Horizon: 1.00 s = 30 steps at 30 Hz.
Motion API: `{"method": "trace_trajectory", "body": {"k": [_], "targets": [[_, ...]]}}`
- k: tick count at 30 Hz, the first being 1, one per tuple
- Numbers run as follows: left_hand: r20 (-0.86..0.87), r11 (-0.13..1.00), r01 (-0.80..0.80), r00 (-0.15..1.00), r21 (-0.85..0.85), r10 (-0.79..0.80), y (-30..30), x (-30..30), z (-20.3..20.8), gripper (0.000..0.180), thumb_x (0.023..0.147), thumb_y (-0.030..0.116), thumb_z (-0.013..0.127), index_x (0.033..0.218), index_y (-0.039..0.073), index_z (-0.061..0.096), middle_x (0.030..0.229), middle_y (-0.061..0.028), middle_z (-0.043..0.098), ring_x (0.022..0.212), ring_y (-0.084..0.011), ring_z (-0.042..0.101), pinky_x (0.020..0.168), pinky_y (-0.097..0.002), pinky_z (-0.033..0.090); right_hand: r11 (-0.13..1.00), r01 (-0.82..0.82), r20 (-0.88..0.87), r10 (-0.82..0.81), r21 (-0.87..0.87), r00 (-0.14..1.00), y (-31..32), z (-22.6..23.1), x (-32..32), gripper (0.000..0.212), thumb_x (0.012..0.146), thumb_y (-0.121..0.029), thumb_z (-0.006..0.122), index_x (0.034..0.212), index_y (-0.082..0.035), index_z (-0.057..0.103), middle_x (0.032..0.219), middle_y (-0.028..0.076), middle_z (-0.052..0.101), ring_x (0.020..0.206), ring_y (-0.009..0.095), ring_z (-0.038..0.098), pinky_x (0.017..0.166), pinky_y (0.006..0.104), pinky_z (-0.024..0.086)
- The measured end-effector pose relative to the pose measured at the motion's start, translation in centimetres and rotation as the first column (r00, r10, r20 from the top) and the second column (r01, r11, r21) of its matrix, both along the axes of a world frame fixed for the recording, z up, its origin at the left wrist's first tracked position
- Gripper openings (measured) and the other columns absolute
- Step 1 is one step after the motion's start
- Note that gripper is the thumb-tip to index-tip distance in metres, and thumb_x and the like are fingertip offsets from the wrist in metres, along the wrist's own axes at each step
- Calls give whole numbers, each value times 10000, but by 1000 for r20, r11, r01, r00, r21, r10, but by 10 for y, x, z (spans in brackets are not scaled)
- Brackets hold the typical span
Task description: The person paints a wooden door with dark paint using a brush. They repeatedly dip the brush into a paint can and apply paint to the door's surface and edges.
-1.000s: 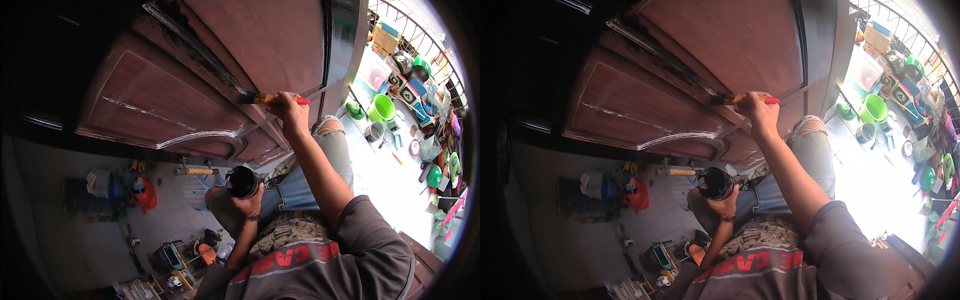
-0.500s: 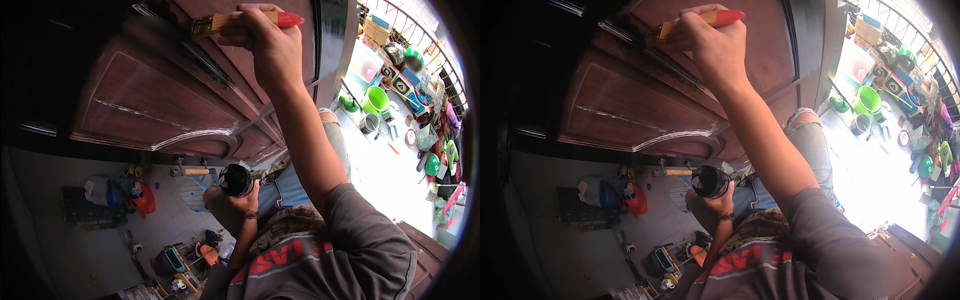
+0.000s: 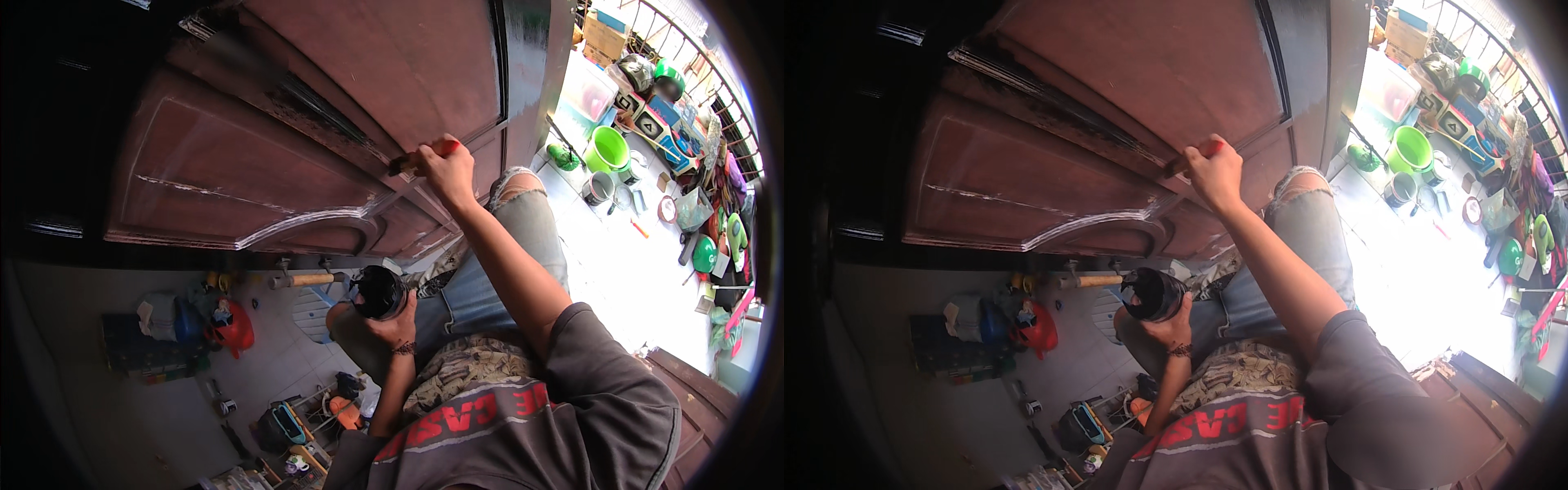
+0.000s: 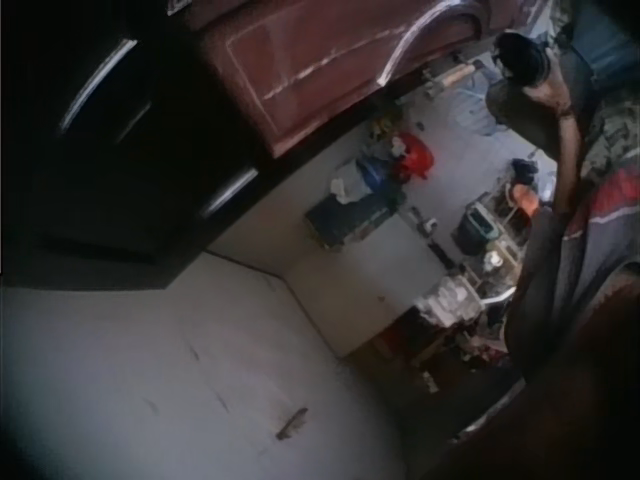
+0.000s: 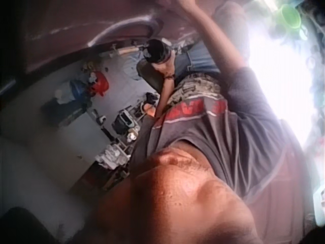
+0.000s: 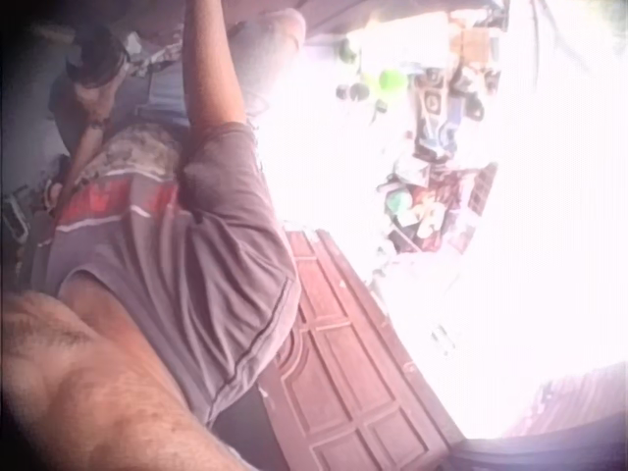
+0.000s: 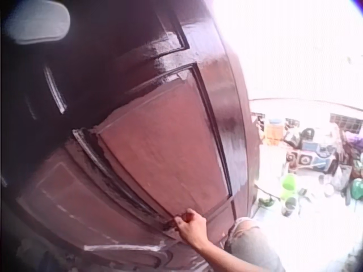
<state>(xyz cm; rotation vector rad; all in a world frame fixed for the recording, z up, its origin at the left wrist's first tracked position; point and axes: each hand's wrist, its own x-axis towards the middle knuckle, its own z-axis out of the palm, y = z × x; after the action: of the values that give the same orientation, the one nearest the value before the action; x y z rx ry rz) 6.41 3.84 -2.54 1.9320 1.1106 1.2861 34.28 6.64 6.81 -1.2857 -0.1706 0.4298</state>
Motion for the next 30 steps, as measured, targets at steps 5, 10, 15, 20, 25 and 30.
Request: {"method": "trace_trajectory", "body": {"k": [5,10,15,20,25,30], "targets": [[30,999,-41,999,-13,41,-1,3,-3,997,553,313,979,1330,-65,480,1270,-182,584,1157,-300,599,1043,-411,448,999,33,359,-18,-36,933,19,100,-7,110,870,-62,632,850,45,648,757,113,711,695,176,700,664,300,570],[31,988,-41,998,-147,46,-4,-2,-2,977,561,301,978,1324,-63,488,1271,-176,585,1161,-285,596,1052,-403,439,700,-116,22,143,704,990,-13,145,-3,168,876,-73,673,973,56,629,834,130,709,774,215,720,692,321,599],[-10,997,-24,1000,-75,23,-3,0,-2,970,566,304,974,1322,-63,489,1270,-182,586,1158,-298,599,1048,-407,443,646,-19,-269,345,763,899,11,43,-2,232,920,-90,668,1105,14,576,1006,153,673,882,276,711,759,353,607],[-7,993,-52,999,-104,52,-5,-5,-12,972,562,299,976,1320,-66,490,1281,-198,581,1180,-316,588,1056,-420,438,874,52,-460,204,484,864,1,-88,-1,173,927,-85,661,1062,-4,589,1011,136,664,938,264,701,743,366,613],[44,998,-27,999,-61,30,1,-4,-18,971,565,293,974,1318,-76,485,1284,-205,578,1193,-317,580,1060,-426,436,995,32,-163,-47,-92,985,-3,-90,3,98,860,-74,633,882,21,623,766,95,696,662,203,699,568,304,583],[-24,1000,20,999,-23,-20,1,-6,-15,945,608,210,955,1355,-67,447,1292,-185,564,1183,-280,577,1042,-400,463,997,-7,164,20,-82,986,16,-14,-9,127,858,-83,659,874,43,647,790,104,710,748,175,712,706,302,573]]}}
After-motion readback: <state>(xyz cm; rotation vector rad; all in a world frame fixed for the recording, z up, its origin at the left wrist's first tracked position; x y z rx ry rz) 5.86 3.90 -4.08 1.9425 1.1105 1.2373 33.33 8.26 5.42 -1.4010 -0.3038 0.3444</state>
